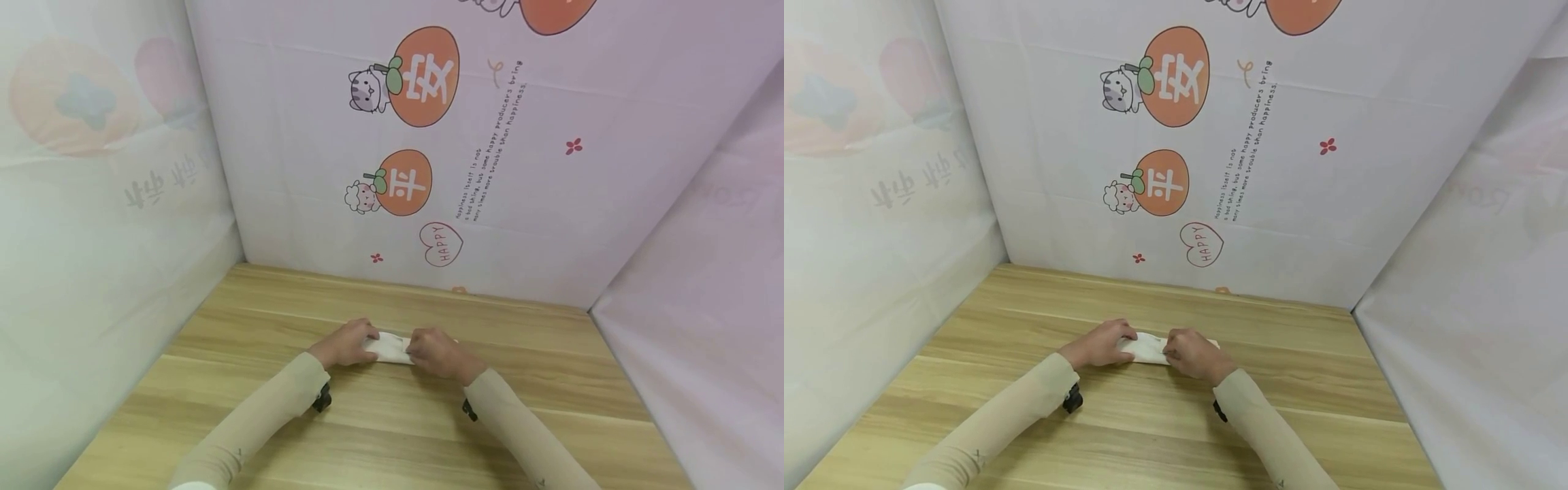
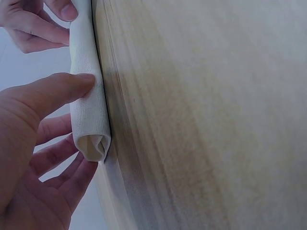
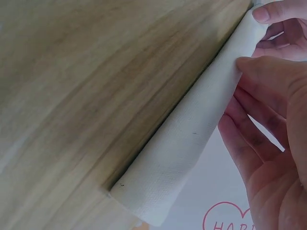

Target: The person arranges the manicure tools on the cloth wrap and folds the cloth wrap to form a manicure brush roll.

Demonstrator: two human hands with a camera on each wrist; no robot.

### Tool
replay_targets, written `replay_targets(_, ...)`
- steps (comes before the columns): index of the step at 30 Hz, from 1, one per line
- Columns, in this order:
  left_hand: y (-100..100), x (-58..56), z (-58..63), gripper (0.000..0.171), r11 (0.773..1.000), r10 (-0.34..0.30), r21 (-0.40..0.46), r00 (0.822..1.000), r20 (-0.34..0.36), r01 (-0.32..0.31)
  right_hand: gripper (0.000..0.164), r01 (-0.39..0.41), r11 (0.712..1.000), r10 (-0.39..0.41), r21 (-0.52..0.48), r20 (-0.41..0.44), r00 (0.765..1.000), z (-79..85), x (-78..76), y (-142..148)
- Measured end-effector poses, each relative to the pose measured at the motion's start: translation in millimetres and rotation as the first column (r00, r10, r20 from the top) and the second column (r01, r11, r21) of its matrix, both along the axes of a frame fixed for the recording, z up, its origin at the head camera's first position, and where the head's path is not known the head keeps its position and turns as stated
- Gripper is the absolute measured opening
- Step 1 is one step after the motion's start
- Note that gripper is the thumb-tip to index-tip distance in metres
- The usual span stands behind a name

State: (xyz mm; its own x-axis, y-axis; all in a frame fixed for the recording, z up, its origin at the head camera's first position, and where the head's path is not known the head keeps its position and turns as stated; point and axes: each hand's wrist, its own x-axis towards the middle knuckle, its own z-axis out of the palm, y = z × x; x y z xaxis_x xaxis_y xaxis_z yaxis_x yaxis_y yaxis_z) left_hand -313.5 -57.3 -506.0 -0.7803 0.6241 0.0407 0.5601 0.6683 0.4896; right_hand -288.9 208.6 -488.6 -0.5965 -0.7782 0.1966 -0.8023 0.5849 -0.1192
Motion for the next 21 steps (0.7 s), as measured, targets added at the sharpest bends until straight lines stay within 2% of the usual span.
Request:
replay_targets(12, -0.5, 0.6, -0.2, 0.04, 1.0, -0.021, 0.007, 0.999, -0.028, 0.022, 0.012, 0.025, 0.999, -0.025, -0.021, 0.021, 0.999, -0.2, 1.8, 1.9)
replay_targets(15, -3.4, 0.9, 0.2, 0.042, 1.0, -0.023, -0.011, 0.999, -0.038, 0.022, 0.013, 0.053, 0.997, -0.05, -0.05, 0.062, 0.997, -0.8, 0.0, 2.5)
replay_targets(17, -5.9, 1.0, 1.9, 0.044, 1.0, -0.024, -0.021, 0.999, -0.043, 0.023, 0.015, 0.1, 0.993, -0.091, -0.069, 0.117, 0.989, 1.6, -0.4, 3.5)
replay_targets(21, -10.6, 6.6, 14.3, 0.048, 0.999, -0.017, -0.033, 0.999, -0.031, 0.016, 0.023, 0.172, 0.984, -0.161, -0.051, 0.183, 0.97, 18.1, 4.3, 9.6)
